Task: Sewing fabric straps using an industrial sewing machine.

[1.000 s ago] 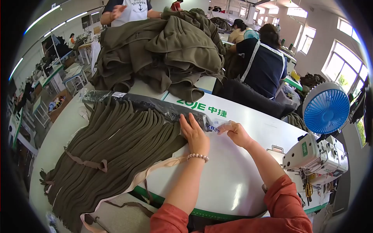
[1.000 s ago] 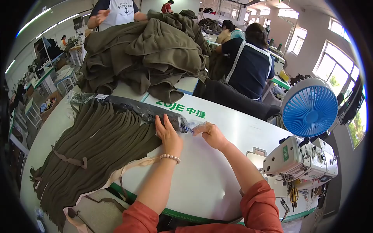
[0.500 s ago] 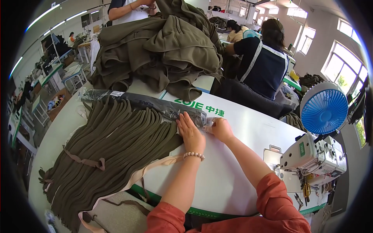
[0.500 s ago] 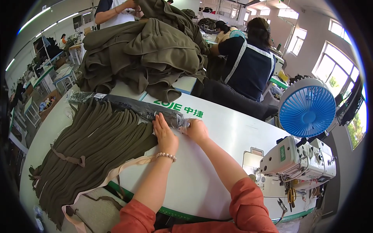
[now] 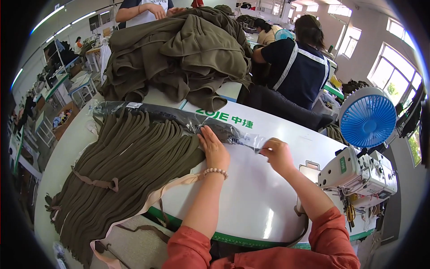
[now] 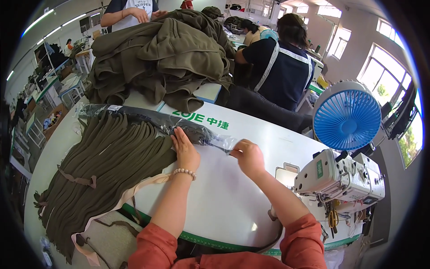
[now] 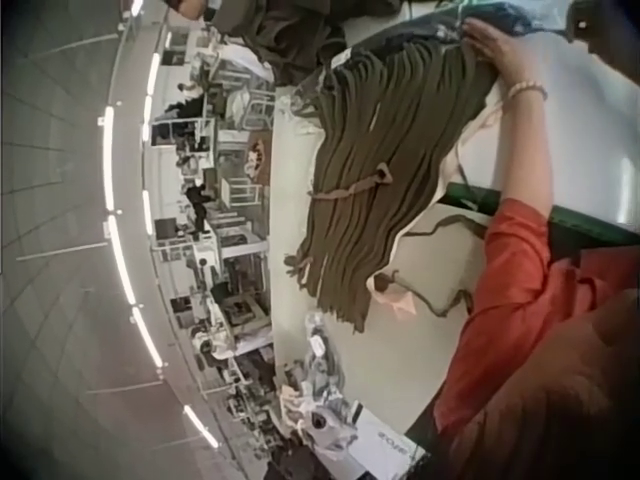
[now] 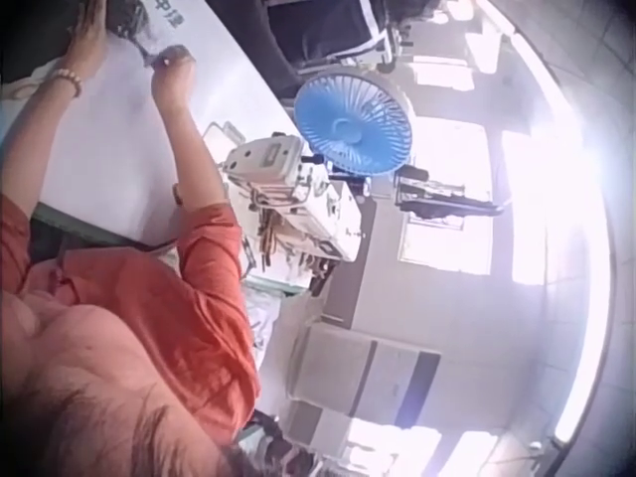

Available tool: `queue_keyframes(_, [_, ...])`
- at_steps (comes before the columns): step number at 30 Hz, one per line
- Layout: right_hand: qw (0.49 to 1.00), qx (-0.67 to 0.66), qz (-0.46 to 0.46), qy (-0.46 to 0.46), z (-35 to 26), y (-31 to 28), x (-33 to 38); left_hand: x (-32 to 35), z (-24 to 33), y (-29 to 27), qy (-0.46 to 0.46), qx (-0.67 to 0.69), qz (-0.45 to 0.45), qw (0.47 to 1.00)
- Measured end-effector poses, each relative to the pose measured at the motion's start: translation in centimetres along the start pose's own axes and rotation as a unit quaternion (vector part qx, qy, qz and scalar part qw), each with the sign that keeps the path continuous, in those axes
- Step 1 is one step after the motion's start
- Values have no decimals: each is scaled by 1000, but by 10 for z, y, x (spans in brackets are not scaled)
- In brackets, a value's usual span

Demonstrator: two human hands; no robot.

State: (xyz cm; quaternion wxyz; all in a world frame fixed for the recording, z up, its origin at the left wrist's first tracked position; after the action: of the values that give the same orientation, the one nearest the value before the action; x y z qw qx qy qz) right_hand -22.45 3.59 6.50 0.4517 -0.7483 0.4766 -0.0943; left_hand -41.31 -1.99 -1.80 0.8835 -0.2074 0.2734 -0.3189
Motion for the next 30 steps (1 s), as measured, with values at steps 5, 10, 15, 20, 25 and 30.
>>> queue_keyframes(5, [990,55,-54,116,42,-53,68,-2,-10,7,-8,-30,5,1000])
queue_keyframes(10, [989,138,-44,29,35,-69,101,7,13,18,4,-46,-30,998])
queue_keyframes(15, [986,104,-127,21,-8,-174,173,9,7,18,-3,-75,-33,997])
queue_keyframes(20, [857,-468,189,109,91,-308,330,12,31,27,11,-82,-32,996])
queue_keyframes(25, [800,-589,114,-7,90,-283,349,49,77,28,98,-102,35,989])
queue_keyframes(30, [920,-383,-62,60,63,-280,358,125,183,24,285,67,-285,913])
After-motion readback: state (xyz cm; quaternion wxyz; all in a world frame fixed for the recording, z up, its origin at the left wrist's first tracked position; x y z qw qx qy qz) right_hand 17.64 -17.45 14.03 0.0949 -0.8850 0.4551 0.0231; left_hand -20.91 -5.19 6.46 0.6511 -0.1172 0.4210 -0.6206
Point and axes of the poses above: each hand's wrist, its own x-axis away from the middle knuckle, its own y-axis out of the palm, z = x × y, the point moved 2 cm from there along -x, towards the middle knuckle, and after that the axes turned 4 degrees about x, right-handed, at the moved point
